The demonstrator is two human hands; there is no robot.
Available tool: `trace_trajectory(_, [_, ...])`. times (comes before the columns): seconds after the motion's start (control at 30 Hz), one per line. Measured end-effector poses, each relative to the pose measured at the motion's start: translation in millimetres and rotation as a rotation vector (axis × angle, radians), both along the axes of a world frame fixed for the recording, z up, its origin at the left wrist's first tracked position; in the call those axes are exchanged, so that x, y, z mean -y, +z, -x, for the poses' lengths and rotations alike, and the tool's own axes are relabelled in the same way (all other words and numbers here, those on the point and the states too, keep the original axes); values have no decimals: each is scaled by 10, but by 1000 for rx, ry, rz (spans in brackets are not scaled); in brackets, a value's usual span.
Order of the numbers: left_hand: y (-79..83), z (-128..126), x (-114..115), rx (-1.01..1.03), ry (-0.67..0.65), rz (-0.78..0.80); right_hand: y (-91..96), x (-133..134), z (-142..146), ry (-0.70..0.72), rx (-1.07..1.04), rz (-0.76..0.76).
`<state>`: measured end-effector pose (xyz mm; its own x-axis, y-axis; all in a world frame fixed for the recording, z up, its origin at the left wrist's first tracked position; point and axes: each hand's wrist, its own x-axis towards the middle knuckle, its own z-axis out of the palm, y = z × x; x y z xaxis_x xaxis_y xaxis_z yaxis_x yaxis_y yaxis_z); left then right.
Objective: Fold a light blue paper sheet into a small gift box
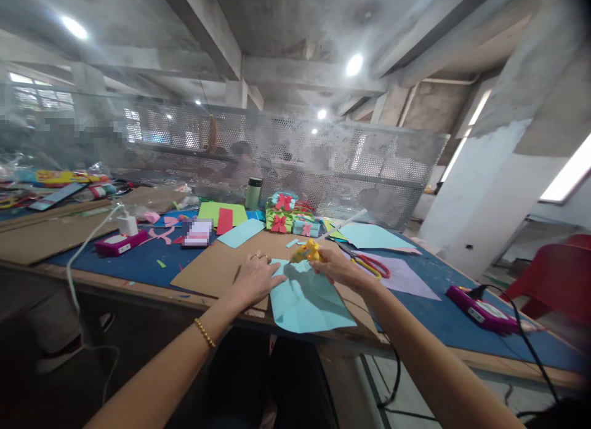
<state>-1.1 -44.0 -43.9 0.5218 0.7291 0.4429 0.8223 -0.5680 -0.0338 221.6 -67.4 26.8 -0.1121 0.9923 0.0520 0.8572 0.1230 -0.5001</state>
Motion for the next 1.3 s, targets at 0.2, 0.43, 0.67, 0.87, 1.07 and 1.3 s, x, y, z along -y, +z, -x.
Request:
trace_trajectory(0.2, [11, -1, 8, 6, -1, 12, -16, -50, 11, -8, 14, -19])
trace_trajectory(0.43, [-17, 5, -16, -5, -4, -6, 0, 5, -8, -2, 25, -15])
trace_trajectory(0.67, [10, 8, 6, -3, -7, -9, -5, -29, 2, -17, 39, -27])
trace_trajectory(0.87, [-13, 15, -9, 3, -10, -20, -6, 1, -9, -7, 44, -34])
trace_trajectory(1.07, [17, 15, 18, 4, -10, 2, 17, -1, -18, -22, 51, -47])
trace_trajectory(1.3, [-2, 18, 1, 11, -15, -11, -15, 12, -20, -3, 8, -33])
